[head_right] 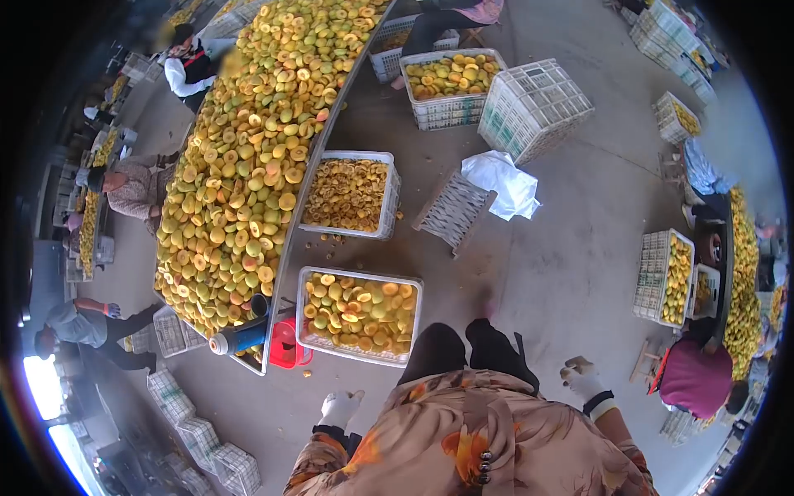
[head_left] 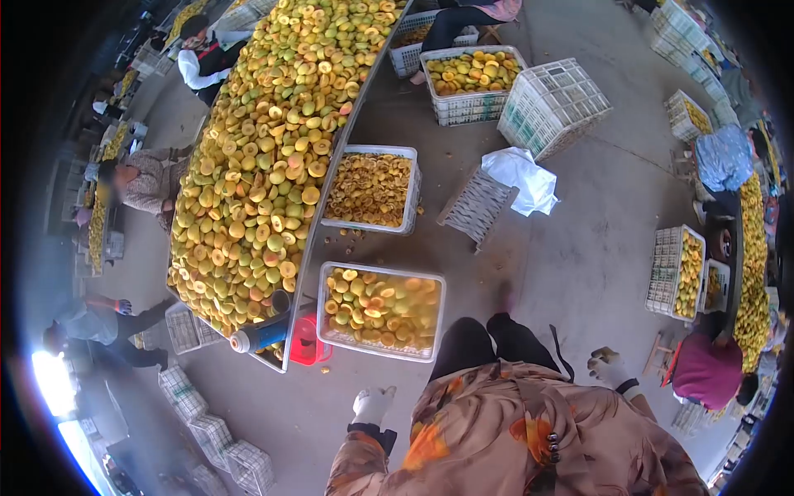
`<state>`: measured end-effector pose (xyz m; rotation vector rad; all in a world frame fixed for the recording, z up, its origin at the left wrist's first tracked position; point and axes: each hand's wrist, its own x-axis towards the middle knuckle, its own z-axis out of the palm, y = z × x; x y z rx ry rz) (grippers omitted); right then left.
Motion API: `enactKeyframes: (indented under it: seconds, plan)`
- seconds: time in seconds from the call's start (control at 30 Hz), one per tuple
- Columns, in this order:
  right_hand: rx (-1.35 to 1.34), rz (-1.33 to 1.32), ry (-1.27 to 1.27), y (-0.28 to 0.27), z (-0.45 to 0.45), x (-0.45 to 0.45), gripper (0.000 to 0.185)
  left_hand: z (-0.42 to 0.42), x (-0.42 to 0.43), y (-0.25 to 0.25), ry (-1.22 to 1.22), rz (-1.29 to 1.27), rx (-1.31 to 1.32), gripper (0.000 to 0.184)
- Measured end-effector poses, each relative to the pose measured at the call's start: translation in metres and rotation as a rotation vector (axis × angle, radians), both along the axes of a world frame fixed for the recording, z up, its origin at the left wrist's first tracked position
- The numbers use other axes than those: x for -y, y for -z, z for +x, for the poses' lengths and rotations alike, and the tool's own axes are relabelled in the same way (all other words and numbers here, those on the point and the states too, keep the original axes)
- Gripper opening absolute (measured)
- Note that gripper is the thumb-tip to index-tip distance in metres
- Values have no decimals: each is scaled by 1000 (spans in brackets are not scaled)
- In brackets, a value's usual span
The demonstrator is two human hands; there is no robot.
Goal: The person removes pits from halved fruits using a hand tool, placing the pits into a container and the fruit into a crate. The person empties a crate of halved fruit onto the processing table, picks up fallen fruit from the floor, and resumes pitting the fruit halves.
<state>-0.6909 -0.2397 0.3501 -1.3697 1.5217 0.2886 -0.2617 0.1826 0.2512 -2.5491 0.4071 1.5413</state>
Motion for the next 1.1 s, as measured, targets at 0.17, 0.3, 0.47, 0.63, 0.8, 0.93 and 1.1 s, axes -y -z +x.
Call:
enactKeyframes:
  seconds: [0.17, 0.3, 0.47, 0.63, 0.8, 0.93, 1.1]
  plan:
    - [-20, -88, -170, -17, 61, 115, 37, -45, 38, -7, -273, -22, -43, 62]
    - [103, -122, -352, -13, 143, 175, 33, -70, 47, 9, -550, -110, 46, 57]
    - [228, -212, -629, -1, 268, 221, 29, -77, 57, 46, -697, -215, 201, 49]
    - [219, -260, -934, -4, 439, 200, 29, -12, 68, 67, -797, -198, 228, 50]
    - [329, -104, -936, -4, 591, 175, 30, 151, 85, 82, -920, -315, 388, 42]
    - [288, -48, -818, -13, 664, 178, 26, 299, 117, 87, -909, -517, 443, 36]
    - [304, -137, -803, 1, 713, 187, 9, 435, 177, 98, -816, -625, 630, 29]
